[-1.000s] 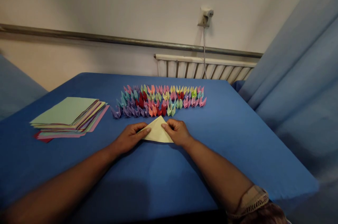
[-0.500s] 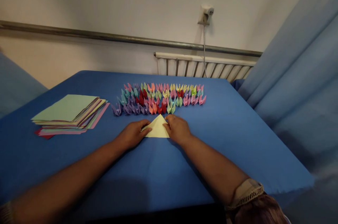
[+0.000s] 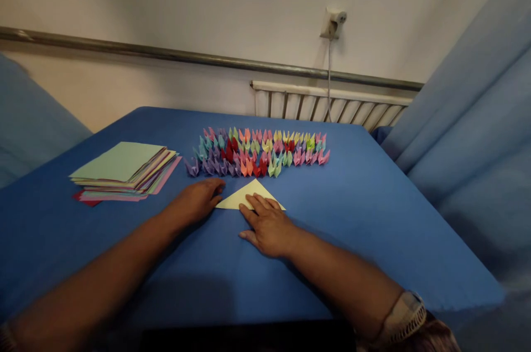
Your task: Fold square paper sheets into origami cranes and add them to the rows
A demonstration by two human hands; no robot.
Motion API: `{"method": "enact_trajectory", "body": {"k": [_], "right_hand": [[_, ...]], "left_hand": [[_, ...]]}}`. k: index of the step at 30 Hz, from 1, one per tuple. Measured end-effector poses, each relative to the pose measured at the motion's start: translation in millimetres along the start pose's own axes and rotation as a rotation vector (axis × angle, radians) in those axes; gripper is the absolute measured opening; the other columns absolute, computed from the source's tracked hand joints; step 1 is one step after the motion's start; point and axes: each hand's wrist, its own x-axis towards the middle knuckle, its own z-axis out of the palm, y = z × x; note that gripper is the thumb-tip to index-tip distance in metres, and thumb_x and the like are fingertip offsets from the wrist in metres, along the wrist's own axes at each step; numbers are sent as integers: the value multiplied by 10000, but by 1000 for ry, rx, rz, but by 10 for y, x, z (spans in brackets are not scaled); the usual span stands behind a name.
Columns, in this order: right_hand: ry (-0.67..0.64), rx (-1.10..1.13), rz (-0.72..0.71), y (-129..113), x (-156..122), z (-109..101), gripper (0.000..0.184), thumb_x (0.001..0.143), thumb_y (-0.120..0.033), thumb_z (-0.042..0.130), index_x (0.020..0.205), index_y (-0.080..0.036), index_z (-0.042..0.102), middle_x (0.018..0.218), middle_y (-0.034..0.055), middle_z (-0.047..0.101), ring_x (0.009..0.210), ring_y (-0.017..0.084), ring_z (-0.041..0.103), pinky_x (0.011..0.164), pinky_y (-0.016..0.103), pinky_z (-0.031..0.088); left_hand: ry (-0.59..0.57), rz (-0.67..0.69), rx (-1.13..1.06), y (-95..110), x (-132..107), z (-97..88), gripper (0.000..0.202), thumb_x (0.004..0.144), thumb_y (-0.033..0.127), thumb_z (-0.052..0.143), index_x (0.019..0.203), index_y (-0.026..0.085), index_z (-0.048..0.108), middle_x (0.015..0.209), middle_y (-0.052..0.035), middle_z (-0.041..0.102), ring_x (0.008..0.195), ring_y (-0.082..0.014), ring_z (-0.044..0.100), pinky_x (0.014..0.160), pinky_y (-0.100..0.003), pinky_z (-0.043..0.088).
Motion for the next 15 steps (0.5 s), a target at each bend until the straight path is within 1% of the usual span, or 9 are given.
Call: {"method": "enact_trajectory", "body": {"k": [2, 3, 4, 6, 7, 8, 10, 11, 15], "right_hand": [[-7, 4, -2, 7, -2, -3, 671, 948, -565, 361, 1500, -194, 270, 1570, 157, 219, 1444, 310, 182, 1134, 517, 198], [-4, 6, -2, 8, -2, -1, 663, 949, -559, 361, 1495, -190, 282, 1568, 161, 223, 1443, 311, 187, 1134, 518, 195], [1, 7, -4, 9, -1, 2, 651, 951, -549, 367, 1488, -187, 299, 1566, 164, 226, 1441, 312, 193, 1133, 517, 195], [14, 9, -7, 9, 3, 10, 631, 952, -526, 384, 1475, -178, 329, 1563, 166, 233, 1439, 308, 198, 1134, 509, 197], [17, 9, -8, 10, 6, 13, 626, 952, -516, 393, 1472, -173, 335, 1562, 166, 236, 1439, 307, 198, 1134, 505, 198], [17, 8, -9, 11, 9, 14, 626, 951, -511, 400, 1472, -172, 335, 1562, 165, 237, 1439, 306, 196, 1133, 504, 198], [12, 7, -7, 15, 13, 12, 640, 945, -523, 407, 1479, -181, 321, 1564, 163, 234, 1439, 311, 195, 1129, 511, 200], [9, 6, -5, 17, 15, 11, 643, 943, -531, 404, 1482, -192, 314, 1567, 159, 226, 1439, 314, 194, 1126, 517, 200], [16, -6, 8, 20, 15, 14, 646, 936, -552, 400, 1489, -234, 297, 1576, 137, 211, 1442, 315, 182, 1121, 528, 201]], "left_hand": [[87, 14, 10, 91, -105, 51, 425, 866, 218, 456, 1261, 101, 556, 1230, -179, 620, 1136, -308, 572, 991, -419, 410], [115, 31, -38, 168, -173, 104, 467, 904, 262, 422, 1344, 116, 483, 1326, -170, 564, 1200, -294, 538, 1028, -425, 392], [111, 73, -92, 257, -248, 168, 507, 925, 320, 408, 1400, 140, 415, 1389, -155, 516, 1251, -281, 504, 1051, -430, 381], [-7, 240, -143, 427, -403, 307, 640, 913, 463, 453, 1463, 168, 311, 1500, -146, 384, 1358, -277, 393, 1099, -431, 341], [-33, 284, -122, 489, -474, 367, 745, 884, 534, 486, 1485, 156, 259, 1539, -159, 307, 1401, -295, 318, 1124, -447, 302], [-45, 293, -80, 525, -538, 412, 832, 860, 595, 493, 1499, 142, 213, 1559, -176, 245, 1427, -314, 255, 1140, -466, 265], [-79, 272, 17, 520, -636, 448, 857, 863, 652, 430, 1500, 124, 209, 1554, -198, 242, 1435, -329, 227, 1141, -486, 240], [-91, 254, 67, 484, -674, 441, 858, 864, 674, 398, 1488, 105, 247, 1542, -210, 265, 1432, -338, 229, 1141, -491, 229], [-70, 140, 205, 274, -790, 307, 911, 833, 735, 361, 1418, 39, 388, 1494, -258, 335, 1397, -389, 289, 1122, -508, 240]]}}
